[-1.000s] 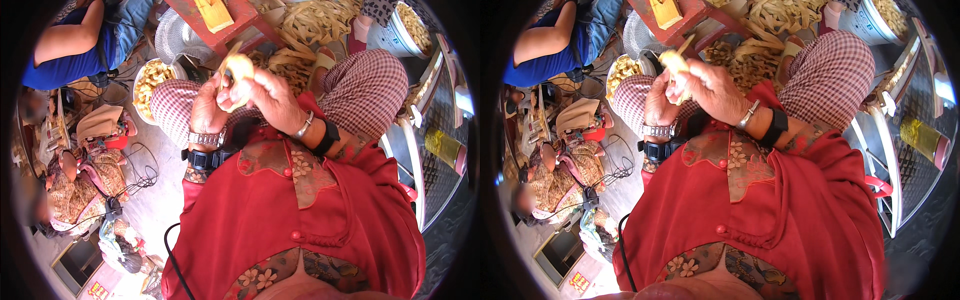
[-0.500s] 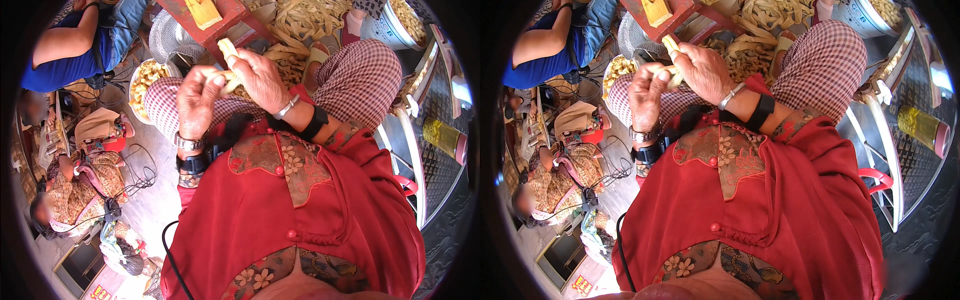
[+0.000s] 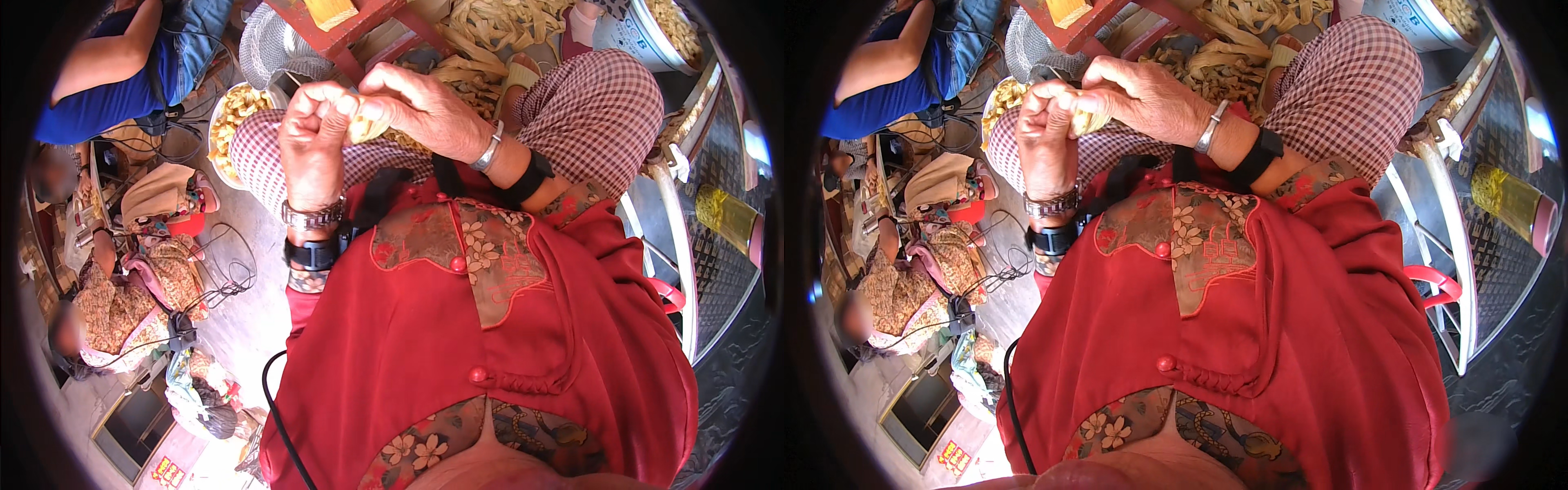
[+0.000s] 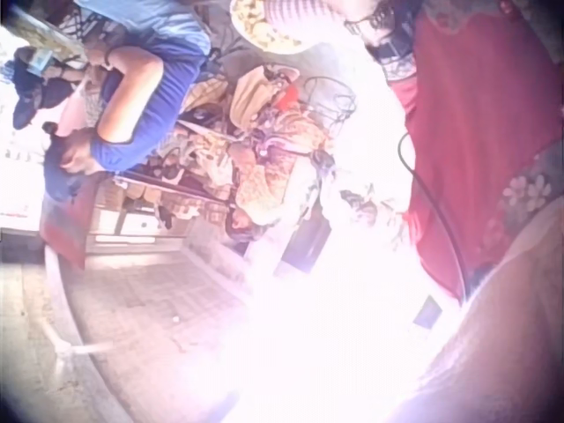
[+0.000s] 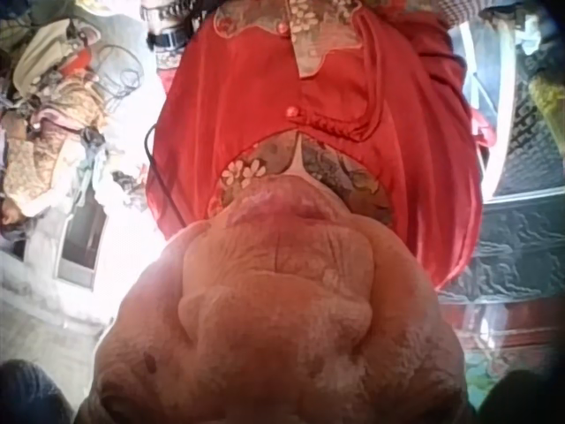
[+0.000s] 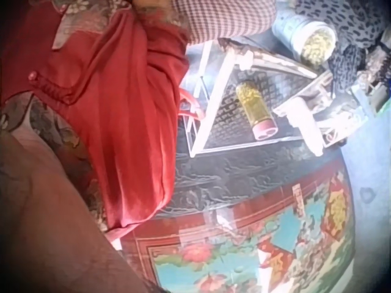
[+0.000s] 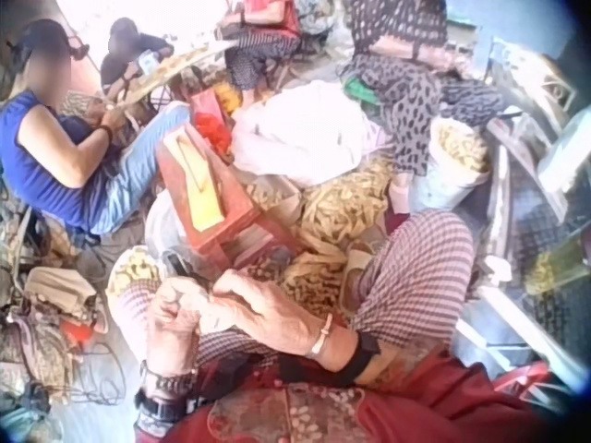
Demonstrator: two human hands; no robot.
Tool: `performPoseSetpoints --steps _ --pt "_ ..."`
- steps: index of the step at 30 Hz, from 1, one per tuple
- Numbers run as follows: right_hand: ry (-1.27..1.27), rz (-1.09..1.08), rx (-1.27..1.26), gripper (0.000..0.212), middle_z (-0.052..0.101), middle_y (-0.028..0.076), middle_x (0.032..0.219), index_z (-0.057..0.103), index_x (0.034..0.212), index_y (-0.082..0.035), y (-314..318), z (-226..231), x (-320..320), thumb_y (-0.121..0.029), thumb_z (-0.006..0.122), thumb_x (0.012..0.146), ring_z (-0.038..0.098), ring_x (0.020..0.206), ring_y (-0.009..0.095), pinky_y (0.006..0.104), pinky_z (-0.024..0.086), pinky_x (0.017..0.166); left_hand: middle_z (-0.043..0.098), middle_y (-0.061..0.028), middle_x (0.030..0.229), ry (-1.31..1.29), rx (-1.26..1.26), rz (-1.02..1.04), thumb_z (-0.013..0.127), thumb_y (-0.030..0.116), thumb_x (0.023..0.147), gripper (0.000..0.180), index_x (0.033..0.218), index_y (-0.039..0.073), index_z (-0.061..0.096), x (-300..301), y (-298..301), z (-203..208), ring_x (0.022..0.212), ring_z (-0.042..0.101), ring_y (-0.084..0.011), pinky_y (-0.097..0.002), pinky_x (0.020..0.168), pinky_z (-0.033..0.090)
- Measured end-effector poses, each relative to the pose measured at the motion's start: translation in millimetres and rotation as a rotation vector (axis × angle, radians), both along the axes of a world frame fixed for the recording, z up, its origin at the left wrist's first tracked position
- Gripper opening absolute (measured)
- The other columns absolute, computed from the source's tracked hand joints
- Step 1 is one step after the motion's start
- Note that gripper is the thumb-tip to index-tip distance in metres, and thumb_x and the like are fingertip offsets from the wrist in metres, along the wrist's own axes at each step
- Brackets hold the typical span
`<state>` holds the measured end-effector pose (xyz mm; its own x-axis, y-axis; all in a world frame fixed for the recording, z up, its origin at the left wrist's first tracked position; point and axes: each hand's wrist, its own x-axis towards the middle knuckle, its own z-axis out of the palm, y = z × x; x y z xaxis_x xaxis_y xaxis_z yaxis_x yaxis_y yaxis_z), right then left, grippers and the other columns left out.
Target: The person wraps bundles of plant material within dried leaves by hand while seated at a shared workspace.
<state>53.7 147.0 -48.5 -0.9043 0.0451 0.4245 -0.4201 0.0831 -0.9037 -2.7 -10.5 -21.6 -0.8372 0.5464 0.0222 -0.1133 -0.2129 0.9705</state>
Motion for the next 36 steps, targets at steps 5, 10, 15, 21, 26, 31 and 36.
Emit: performPoseSetpoints --steps 5,10,15,21,26,31,36 --pt "-0.159 0.075 -0.193 0.032 0.052 0.006 0.066 0.057 0.093 -0.003 6.8 -0.7 1.4 -0.034 0.047 0.094 0.051 0.056 0.016 0.0273 0.044 0.054 0.060 -0.0037 0.093 -0.206 0.194 -0.214 0.057 -0.002 0.085 0.030 0.115 -0.001 0.053 5.9 6.8 18.2 0.078 0.054 -0.0084 -0.0212 0.070 0.045" --pt "-0.383 0.312 -0.657 0.039 0.050 -0.004 0.065 0.059 0.097 0.000 5.8 -12.4 7.4 -0.037 0.046 0.095 0.043 0.051 0.002 0.0164 0.034 0.044 0.056 -0.0103 0.104 0.669 -0.463 -0.111 0.053 -0.005 0.083 0.031 0.113 0.000 0.058 9.6 10.0 15.7 0.099 0.053 -0.0194 -0.0285 0.089 0.042" --pt "-0.396 0.257 -0.600 0.038 0.049 -0.001 0.066 0.057 0.105 0.001 0.9 -17.0 3.9 -0.035 0.047 0.095 0.046 0.054 0.005 0.0203 0.039 0.048 0.057 -0.0121 0.103 0.644 -0.394 -0.032 0.057 0.011 0.088 0.027 0.111 -0.002 0.058 19.5 20.0 15.5 0.101 0.054 -0.0244 -0.0308 0.090 0.042" --pt "-0.269 0.053 -0.285 0.029 0.058 0.007 0.083 0.052 0.110 -0.002 -4.2 -7.3 6.6 -0.026 0.042 0.097 0.055 0.074 0.014 0.0290 0.046 0.062 0.061 -0.0092 0.104 0.331 -0.302 0.038 0.051 0.019 0.094 0.031 0.114 -0.003 0.057 18.9 22.9 -5.5 0.097 0.057 -0.0165 -0.0274 0.085 0.045" --pt "-0.328 -0.087 -0.451 0.033 0.059 0.006 0.085 0.049 0.107 -0.004 -0.9 -4.2 9.8 -0.034 0.039 0.098 0.056 0.077 0.008 0.0245 0.047 0.060 0.062 -0.0100 0.098 0.042 -0.242 -0.137 0.047 0.034 0.095 0.046 0.118 -0.005 0.053 18.6 18.8 1.0 0.086 0.059 -0.0163 -0.0279 0.073 0.050" --pt "-0.254 -0.104 -0.391 0.038 0.048 -0.001 0.070 0.053 0.102 -0.005 0.6 -6.4 12.1 -0.039 0.037 0.098 0.047 0.058 0.005 0.0198 0.042 0.054 0.061 -0.0181 0.098 -0.238 0.139 -0.319 0.043 0.039 0.094 0.049 0.111 -0.006 0.053 -0.3 16.4 -7.9 0.078 0.062 -0.0228 -0.0320 0.065 0.053" --pt "-0.228 -0.254 -0.310 0.037 0.047 -0.004 0.066 0.060 0.088 -0.004 28.3 -3.7 15.3 -0.036 0.042 0.097 0.040 0.055 0.003 0.0189 0.035 0.050 0.058 -0.0185 0.099 -0.332 0.348 -0.290 0.040 0.035 0.096 0.042 0.105 -0.004 0.053 -14.9 10.2 6.5 0.072 0.056 -0.0190 -0.0401 0.072 0.053"
